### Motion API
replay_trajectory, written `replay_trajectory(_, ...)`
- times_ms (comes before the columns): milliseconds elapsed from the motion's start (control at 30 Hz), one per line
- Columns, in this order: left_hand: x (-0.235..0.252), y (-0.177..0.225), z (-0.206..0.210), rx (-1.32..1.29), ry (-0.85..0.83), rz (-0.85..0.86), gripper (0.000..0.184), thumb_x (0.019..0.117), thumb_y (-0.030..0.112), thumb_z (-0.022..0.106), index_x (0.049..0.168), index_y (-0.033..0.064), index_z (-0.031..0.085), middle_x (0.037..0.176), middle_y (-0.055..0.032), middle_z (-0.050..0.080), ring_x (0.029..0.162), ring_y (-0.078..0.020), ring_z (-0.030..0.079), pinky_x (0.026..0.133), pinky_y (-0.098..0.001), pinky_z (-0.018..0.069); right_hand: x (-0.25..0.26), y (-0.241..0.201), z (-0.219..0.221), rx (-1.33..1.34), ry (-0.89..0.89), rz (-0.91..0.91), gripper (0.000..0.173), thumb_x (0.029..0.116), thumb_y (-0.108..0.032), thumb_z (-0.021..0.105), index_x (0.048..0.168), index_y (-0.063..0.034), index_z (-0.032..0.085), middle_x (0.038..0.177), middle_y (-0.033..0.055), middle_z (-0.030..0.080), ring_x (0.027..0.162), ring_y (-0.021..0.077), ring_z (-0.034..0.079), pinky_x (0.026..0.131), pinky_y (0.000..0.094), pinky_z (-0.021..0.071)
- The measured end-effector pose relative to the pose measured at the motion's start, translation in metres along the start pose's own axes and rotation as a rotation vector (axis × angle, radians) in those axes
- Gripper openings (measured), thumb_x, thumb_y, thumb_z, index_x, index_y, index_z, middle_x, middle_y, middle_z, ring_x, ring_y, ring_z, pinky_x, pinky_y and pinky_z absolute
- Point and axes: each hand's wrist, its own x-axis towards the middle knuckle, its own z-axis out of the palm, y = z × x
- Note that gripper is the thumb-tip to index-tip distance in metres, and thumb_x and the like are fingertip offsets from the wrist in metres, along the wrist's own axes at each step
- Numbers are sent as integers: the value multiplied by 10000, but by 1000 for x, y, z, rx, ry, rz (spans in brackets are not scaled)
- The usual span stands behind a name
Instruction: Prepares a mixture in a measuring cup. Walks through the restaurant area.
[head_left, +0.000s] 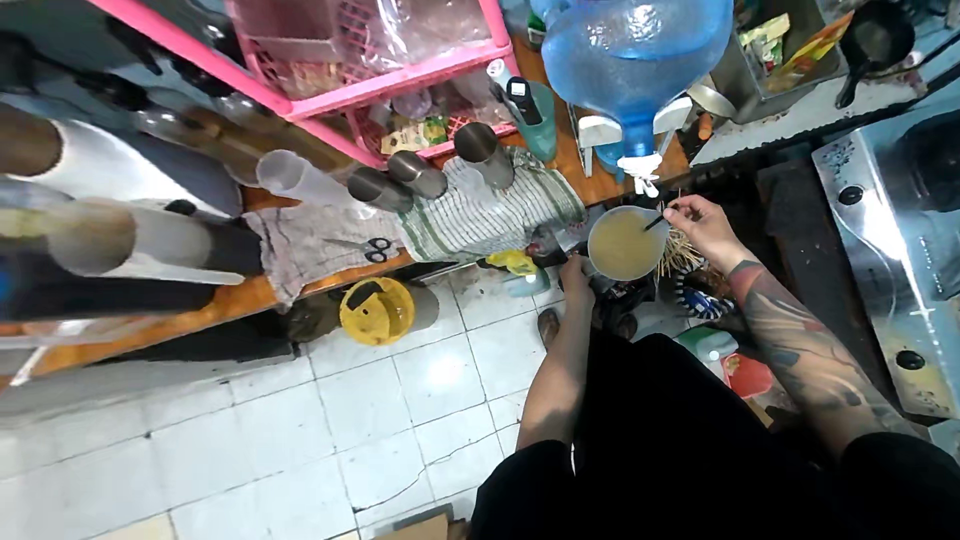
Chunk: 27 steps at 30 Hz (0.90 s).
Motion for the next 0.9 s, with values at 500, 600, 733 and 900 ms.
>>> replay_trajectory(500,-113,54,-175,-97,217,162,297,942,250,539,653,213,483,603,73,436,561,-67,443,577,-266,426,-86,-136,162,-712,-466,-906,264,1068,-298,530,1145,-142,728,1086,51,726,1042,251,672,952,480,508)
replay_trajectory(600,-135,70,-225,-124,280,203,316,945,259,534,636,211,490,588,73,443,543,-64,441,557,-259,416,-110,-163,198,-759,-507,-921,300,1079,-300,485,1103,-115,719,1044,63,725,1018,265,673,967,502,490)
replay_trajectory(733,-172,92,-299,-120,345,248,293,942,256,531,653,213,505,604,72,452,554,-58,448,550,-251,410,-161,-185,259,-588,-651,-914,323,1078,-326,477,1082,-126,731,987,18,735,970,181,681,981,494,479)
replay_trajectory(900,-227,115,-389,-145,458,273,288,962,283,524,684,209,532,643,67,488,601,-66,490,587,-271,445,-212,-209,364,-421,-732,-1004,287,1068,-287,521,1138,-124,747,1095,28,746,1069,193,679,1011,481,480)
